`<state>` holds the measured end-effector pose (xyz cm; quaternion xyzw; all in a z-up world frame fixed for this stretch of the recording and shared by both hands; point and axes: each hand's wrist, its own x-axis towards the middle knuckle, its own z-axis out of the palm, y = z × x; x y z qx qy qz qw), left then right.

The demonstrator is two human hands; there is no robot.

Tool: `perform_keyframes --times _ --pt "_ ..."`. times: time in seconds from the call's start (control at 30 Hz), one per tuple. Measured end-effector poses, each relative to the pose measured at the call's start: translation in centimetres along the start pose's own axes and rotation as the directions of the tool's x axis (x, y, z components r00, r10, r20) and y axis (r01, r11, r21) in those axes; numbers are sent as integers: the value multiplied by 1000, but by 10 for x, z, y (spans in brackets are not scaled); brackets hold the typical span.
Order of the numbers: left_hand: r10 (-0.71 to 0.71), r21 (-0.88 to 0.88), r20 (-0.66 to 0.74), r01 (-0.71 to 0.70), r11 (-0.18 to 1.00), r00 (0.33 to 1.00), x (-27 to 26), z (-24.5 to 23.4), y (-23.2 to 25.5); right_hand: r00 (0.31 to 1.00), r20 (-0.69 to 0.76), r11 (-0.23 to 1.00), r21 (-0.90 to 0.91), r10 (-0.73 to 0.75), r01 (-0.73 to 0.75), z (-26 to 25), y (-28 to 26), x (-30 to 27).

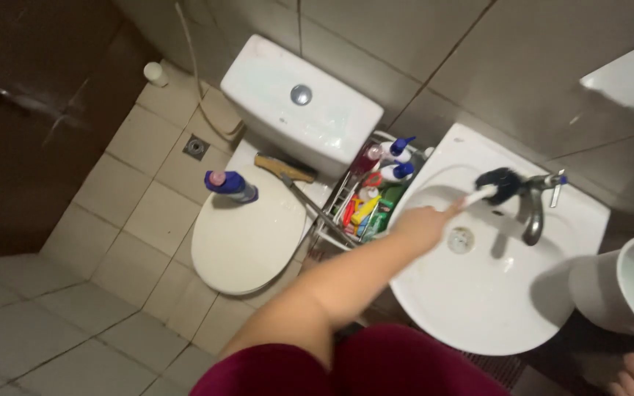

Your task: The person cleans a sink and a toilet tank by scrubbing the surfaces with a brush and rinsing them with water from a dipper.

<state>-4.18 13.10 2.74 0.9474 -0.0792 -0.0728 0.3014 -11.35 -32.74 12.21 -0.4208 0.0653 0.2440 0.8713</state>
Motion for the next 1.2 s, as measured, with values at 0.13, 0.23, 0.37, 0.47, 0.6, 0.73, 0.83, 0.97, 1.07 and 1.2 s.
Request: perform_keyframes --times 0.13,0.23,0.37,0.47,0.6,0.73,0.83,0.97,1.07,1.2 --pt "-173 -5 127 175 985 977 1 -51 -26 999 19 998 38 -41 40 12 2 -15" --pt "-120 12 115 120 993 986 2 -52 -11 999 9 998 52 -31 30 33 11 -26" --pt "5 93 118 -16 996 993 0 -60 -21 995 -88 993 -111 -37 27 68 18 -39" --pt "-133 162 174 104 981 976 19 -86 -37 978 -200 984 -176 -55 19 93 24 -45" --pt "-67 68 114 60 996 991 10 -62 -29 965 -249 996 -29 -84 79 113 42 -58" --pt "-86 197 187 48 979 979 -27 -78 -50 928 -350 990 -112 -124 91 120 40 -71" --pt "-77 267 188 25 963 979 -29 -107 -53 968 -186 985 -1 -168 171 120 41 -83" --pt "-72 341 241 -15 940 968 -22 -125 -32 899 -413 983 -164 -145 83 114 47 -93" --pt "-90 503 417 -147 852 904 -52 -151 -34 903 -394 977 -189 -169 100 116 51 -101" --pt "-67 600 580 -370 709 812 -66 -153 -33 912 -343 974 -116 -224 195 115 63 -108"
